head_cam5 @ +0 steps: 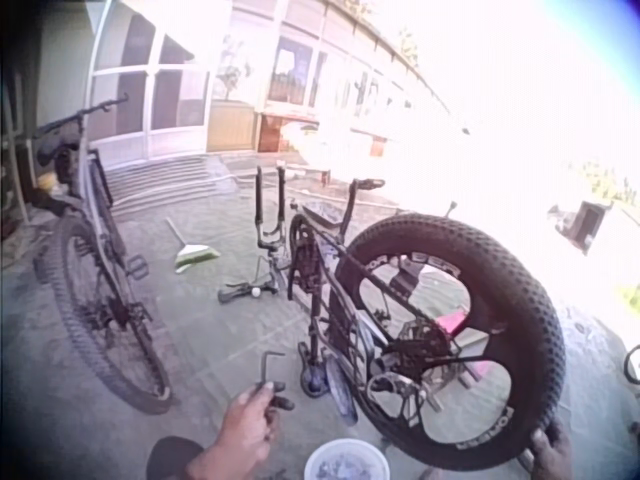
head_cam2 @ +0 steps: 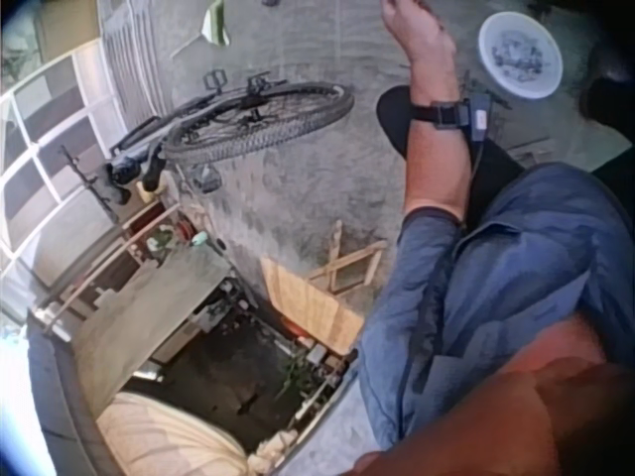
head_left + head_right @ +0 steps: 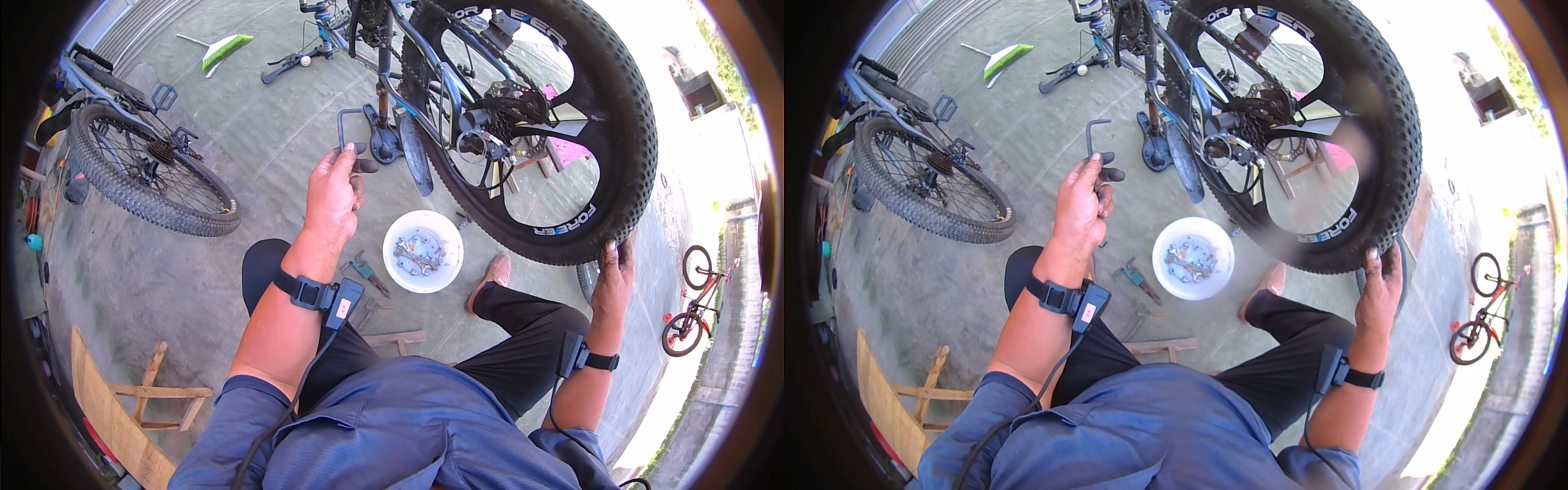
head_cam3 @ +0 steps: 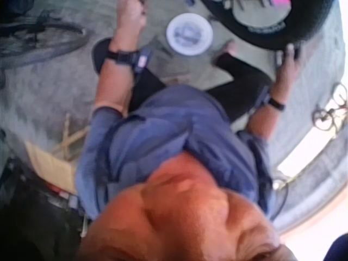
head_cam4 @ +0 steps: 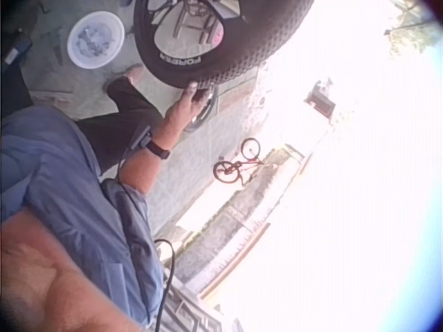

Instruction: The person removes a bicycle derailleur using an Allen key and then uses a wrench to work on the rear wheel gear assembly.

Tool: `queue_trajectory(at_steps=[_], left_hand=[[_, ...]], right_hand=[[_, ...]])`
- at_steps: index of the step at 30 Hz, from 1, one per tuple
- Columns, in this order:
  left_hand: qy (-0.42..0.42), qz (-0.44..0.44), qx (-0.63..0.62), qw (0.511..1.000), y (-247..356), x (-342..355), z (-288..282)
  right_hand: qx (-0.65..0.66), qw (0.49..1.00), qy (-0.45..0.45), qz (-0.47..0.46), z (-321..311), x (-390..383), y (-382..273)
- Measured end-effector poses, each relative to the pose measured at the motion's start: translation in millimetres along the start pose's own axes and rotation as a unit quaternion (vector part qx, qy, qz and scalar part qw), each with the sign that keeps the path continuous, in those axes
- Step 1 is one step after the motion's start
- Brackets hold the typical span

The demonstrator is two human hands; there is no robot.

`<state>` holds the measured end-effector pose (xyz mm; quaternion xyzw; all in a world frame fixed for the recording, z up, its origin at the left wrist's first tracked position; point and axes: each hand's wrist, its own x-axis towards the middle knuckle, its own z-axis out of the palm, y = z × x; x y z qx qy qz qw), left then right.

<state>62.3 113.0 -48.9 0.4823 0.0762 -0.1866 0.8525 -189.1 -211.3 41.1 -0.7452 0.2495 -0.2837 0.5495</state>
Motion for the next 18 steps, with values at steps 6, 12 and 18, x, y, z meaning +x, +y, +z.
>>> queue_trajectory(at_steps=[6, 12, 18], left_hand=[[0.002, 0.001, 0.008, 1.0, -1.4, -0.7, -0.5], [0.006, -0.01, 0.018, 1.0, -4.7, -4.8, -1.4], [0.015, -0.016, 0.038, 0.999, -5.9, -3.2, 1.6]], right_hand=[[-0.251, 0.929, 0.152, -0.225, 15.8, -4.1, -23.6], [-0.258, 0.924, -0.015, -0.282, 106.5, -8.6, -53.3], [-0.079, 0.991, -0.058, -0.09, 168.7, 35.2, 9.5]])
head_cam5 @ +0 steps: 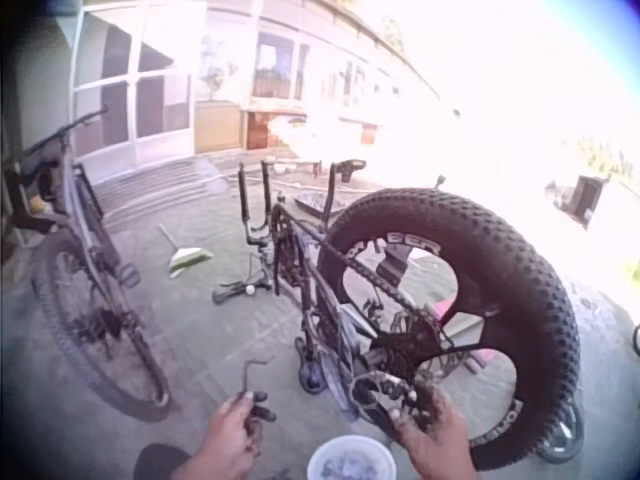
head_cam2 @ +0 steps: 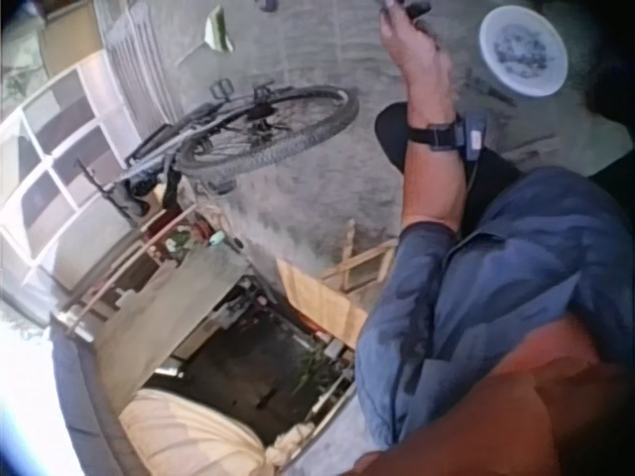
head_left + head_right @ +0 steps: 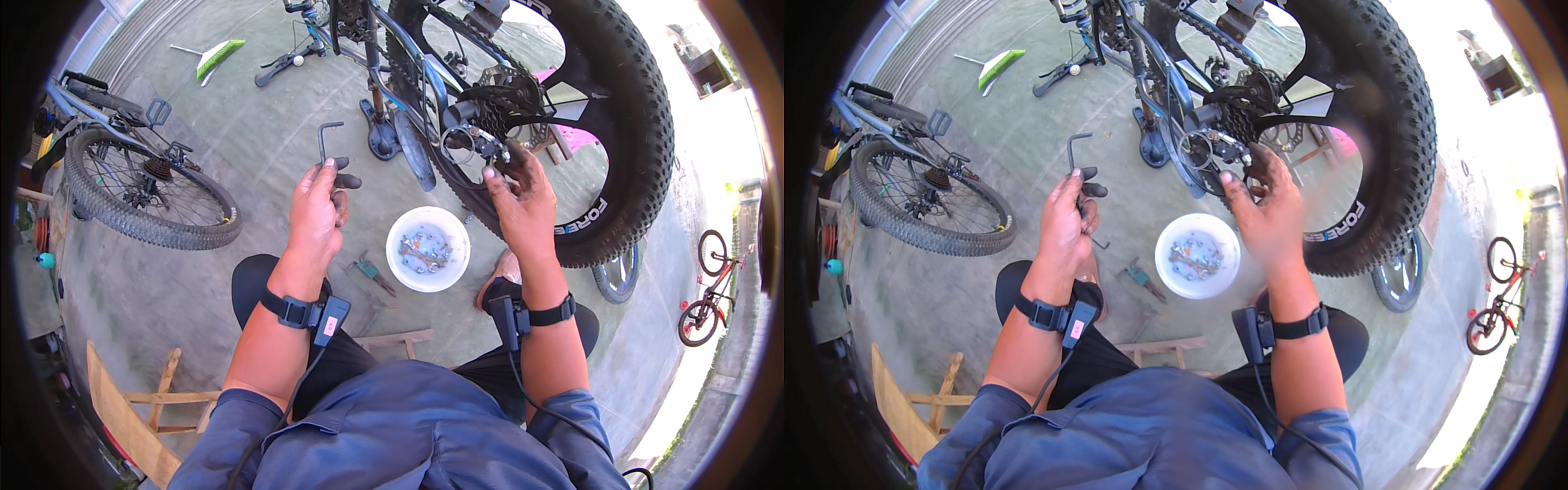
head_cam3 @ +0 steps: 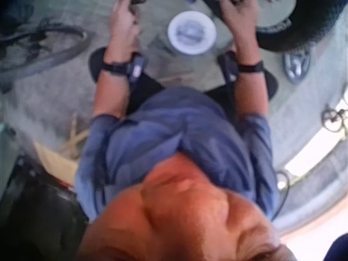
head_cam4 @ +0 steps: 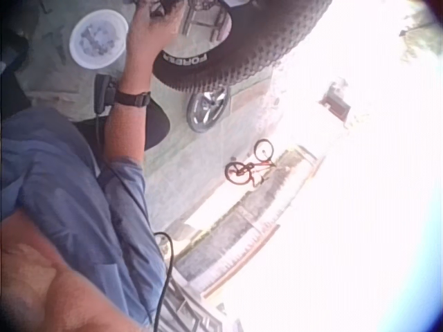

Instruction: The person removes a bicycle derailleur using an Allen key and then uses a wrench to work on the rear wheel gear assembly.

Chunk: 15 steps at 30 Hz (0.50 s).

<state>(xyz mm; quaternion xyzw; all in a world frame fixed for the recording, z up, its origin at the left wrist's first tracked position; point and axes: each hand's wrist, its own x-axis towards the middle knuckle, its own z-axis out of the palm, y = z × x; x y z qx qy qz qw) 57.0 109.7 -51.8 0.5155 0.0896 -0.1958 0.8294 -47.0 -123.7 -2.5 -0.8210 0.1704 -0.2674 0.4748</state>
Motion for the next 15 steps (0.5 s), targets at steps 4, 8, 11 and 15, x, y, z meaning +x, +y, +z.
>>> queue_trajectory(at_steps=[4, 8, 11, 15], left_hand=[[0.023, -0.011, 0.024, 0.999, -1.1, 1.4, 1.4], [0.03, -0.011, 0.03, 0.999, -3.4, 4.1, 1.3], [0.028, -0.007, 0.036, 0.999, -4.9, 7.1, 1.1], [0.028, -0.006, 0.045, 0.999, -7.3, 9.8, 4.6]], right_hand=[[0.075, 0.997, -0.009, -0.001, 13.0, 11.2, 2.3], [0.094, 0.995, -0.024, -0.011, 14.8, 15.7, 5.2], [0.114, 0.992, -0.047, 0.011, 12.8, 17.8, 6.3], [0.166, 0.985, -0.047, 0.031, 14.7, 19.9, 13.1]])
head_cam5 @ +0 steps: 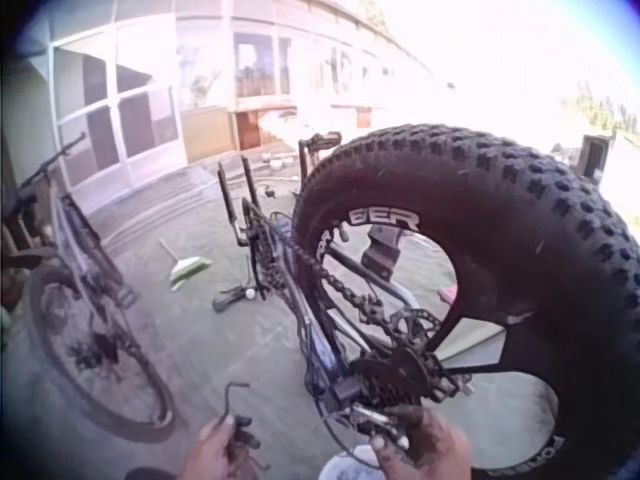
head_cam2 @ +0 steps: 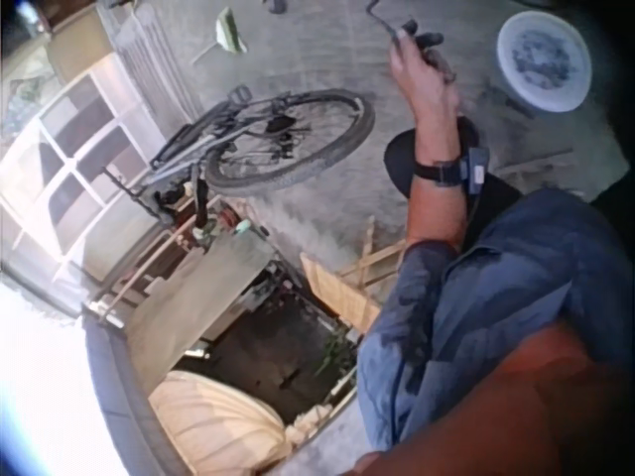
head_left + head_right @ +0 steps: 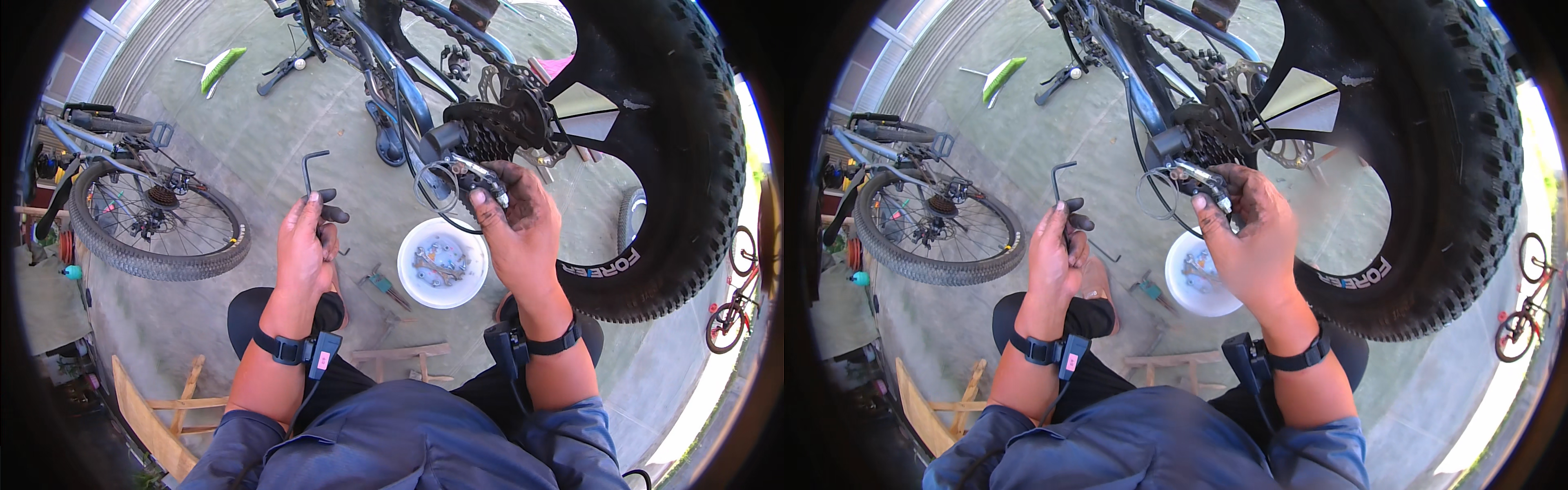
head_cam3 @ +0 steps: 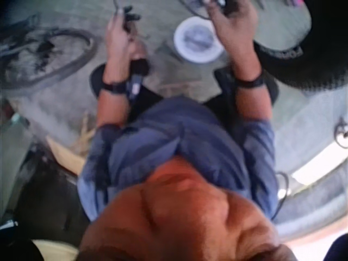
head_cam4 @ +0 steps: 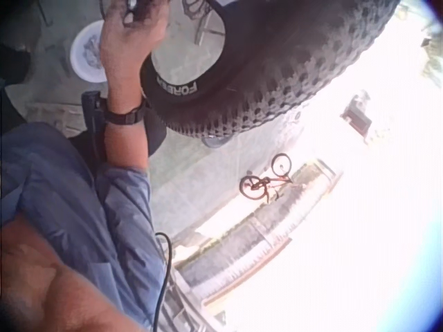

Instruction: The person removes a bicycle derailleur using an Allen key and then uses a wrench to work on the rear wheel gear assembly.

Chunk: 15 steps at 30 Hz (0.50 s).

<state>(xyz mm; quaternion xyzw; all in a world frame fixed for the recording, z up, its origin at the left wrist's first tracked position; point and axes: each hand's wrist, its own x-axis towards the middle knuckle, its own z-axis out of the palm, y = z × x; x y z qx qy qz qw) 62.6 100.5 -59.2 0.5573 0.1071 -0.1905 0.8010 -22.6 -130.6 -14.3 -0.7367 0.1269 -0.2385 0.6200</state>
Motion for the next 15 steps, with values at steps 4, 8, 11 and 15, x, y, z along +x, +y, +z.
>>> queue_trajectory(at_steps=[4, 8, 11, 15], left_hand=[[-0.001, -0.001, 0.01, 1.0, -3.2, 3.2, 4.2], [0.001, -0.005, 0.016, 1.0, -3.9, 3.3, 10.3], [-0.01, -0.003, 0.014, 1.0, -6.0, 4.0, 9.1], [-0.012, -0.004, 0.015, 1.0, -5.0, 2.4, 10.2]], right_hand=[[0.008, 1.0, 0.01, -0.022, 2.9, 1.0, 2.9], [-0.018, 0.999, 0.003, -0.027, 1.5, 2.2, 0.6], [0.0, 1.0, -0.003, 0.0, 1.7, 0.8, -1.6], [0.012, 1.0, -0.001, 0.007, 3.1, -1.2, -0.3]])
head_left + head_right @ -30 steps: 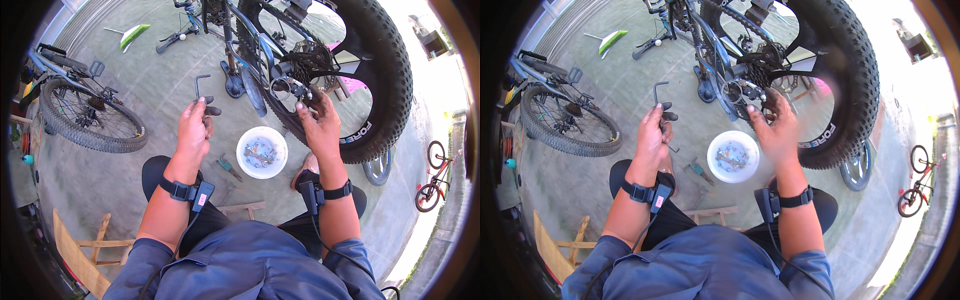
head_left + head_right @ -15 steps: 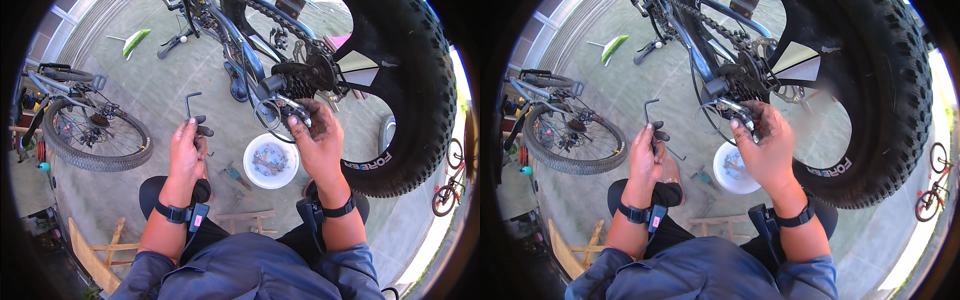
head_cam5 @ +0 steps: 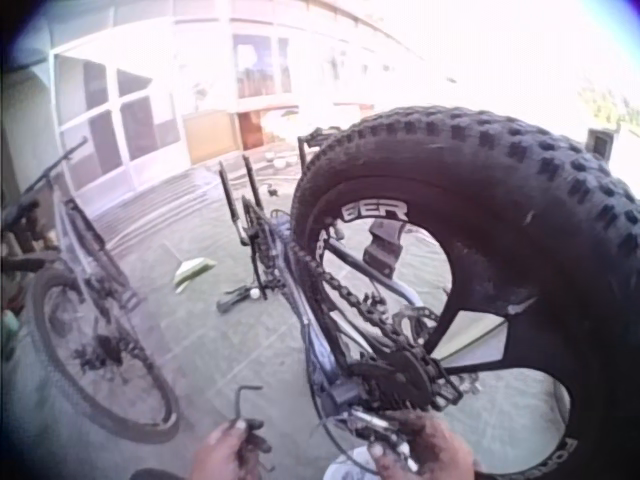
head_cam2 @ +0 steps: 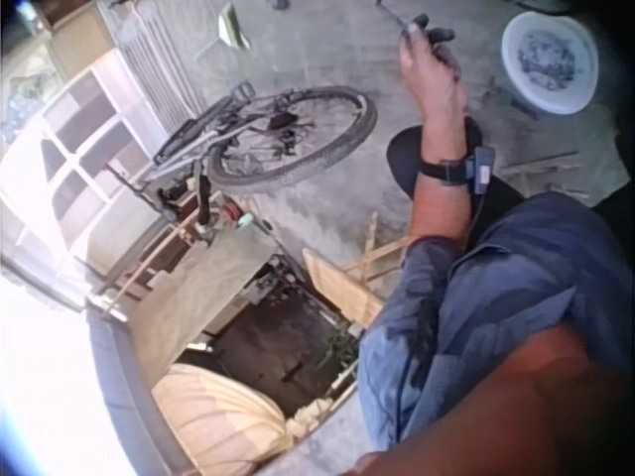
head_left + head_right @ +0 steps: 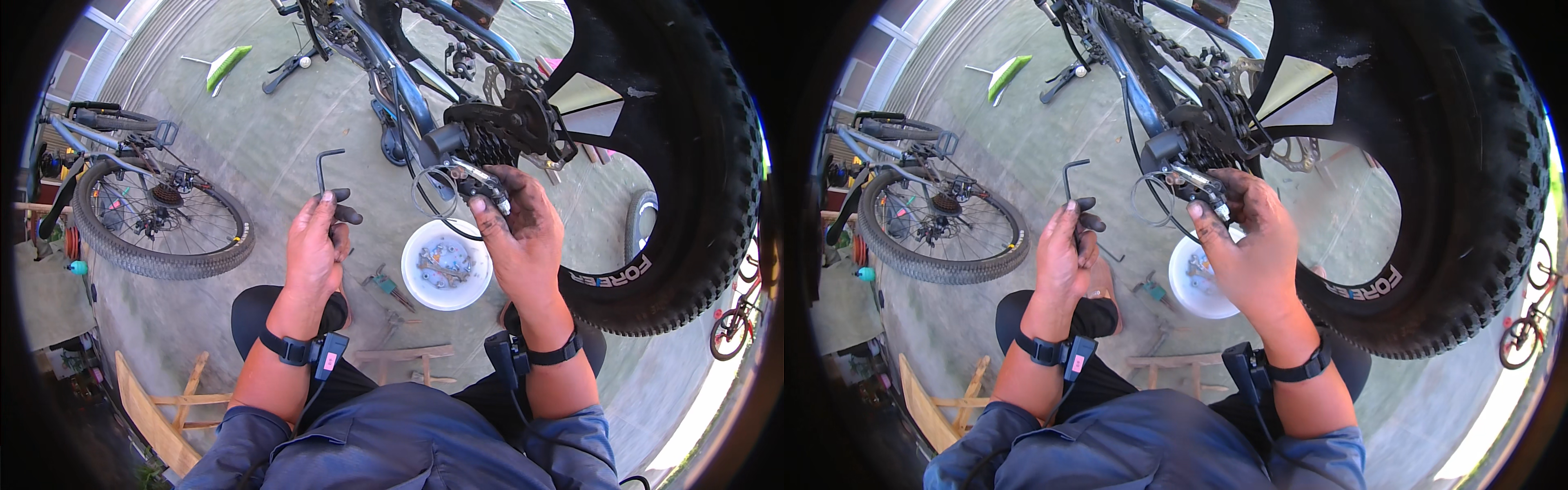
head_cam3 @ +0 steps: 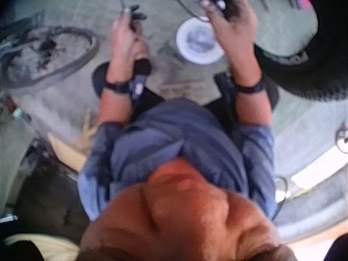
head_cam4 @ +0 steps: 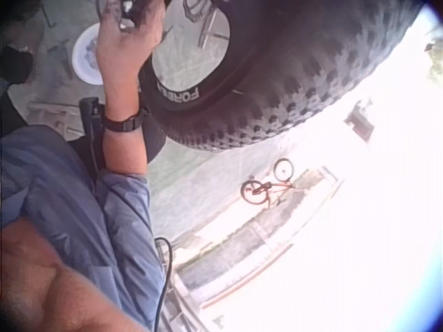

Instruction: The person removes a bicycle derailleur using an Allen key and then uses a wrench to work on the rear wheel gear assembly.

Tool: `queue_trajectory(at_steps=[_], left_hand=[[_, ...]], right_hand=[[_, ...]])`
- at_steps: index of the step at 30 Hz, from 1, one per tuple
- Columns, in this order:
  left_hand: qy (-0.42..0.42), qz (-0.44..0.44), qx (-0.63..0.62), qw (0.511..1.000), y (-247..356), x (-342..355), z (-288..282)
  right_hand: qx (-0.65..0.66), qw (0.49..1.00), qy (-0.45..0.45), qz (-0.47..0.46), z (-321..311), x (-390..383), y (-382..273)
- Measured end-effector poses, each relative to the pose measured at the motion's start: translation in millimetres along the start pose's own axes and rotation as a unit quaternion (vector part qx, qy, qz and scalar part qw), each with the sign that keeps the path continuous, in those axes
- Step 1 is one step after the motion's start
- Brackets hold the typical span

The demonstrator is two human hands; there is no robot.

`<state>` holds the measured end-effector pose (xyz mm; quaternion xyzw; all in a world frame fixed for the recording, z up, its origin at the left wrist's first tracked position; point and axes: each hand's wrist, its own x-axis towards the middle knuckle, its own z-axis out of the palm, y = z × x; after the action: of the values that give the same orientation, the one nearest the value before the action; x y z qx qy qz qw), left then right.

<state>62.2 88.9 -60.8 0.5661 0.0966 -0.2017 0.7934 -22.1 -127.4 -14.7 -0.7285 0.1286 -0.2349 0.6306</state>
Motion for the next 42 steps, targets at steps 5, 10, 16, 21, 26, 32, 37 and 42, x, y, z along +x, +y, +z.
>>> queue_trajectory(at_steps=[5, 10, 16, 21, 26, 32, 37, 42], left_hand=[[-0.01, 0.006, 0.0, 1.0, -1.0, -0.9, -1.6], [-0.014, 0.008, -0.005, 1.0, 1.5, -2.3, -2.7], [-0.017, 0.015, -0.009, 1.0, 1.4, -4.9, -3.4], [-0.021, 0.015, -0.007, 1.0, 0.2, -4.7, -2.5], [-0.022, 0.017, -0.002, 1.0, -1.1, -5.5, 0.9], [-0.015, 0.011, 0.001, 1.0, -3.9, -4.4, 5.2], [-0.02, 0.008, 0.001, 1.0, -3.1, -4.8, 7.1], [-0.021, 0.008, -0.004, 1.0, -3.2, -4.8, 6.3]], right_hand=[[-0.094, 0.992, 0.016, -0.078, 3.3, -1.8, -7.4], [-0.253, 0.951, -0.002, -0.18, -4.7, 4.3, -9.9], [-0.275, 0.93, 0.012, -0.242, -4.8, 5.5, 0.1], [-0.283, 0.925, 0.014, -0.254, -3.3, 5.1, -1.4], [-0.266, 0.934, 0.011, -0.238, -3.1, 4.9, -3.2], [-0.229, 0.95, 0.01, -0.213, -3.2, 4.4, 3.3], [-0.23, 0.95, 0.015, -0.212, -3.4, 4.0, 4.2], [-0.231, 0.957, 0.012, -0.176, -2.4, 2.0, 2.2]])
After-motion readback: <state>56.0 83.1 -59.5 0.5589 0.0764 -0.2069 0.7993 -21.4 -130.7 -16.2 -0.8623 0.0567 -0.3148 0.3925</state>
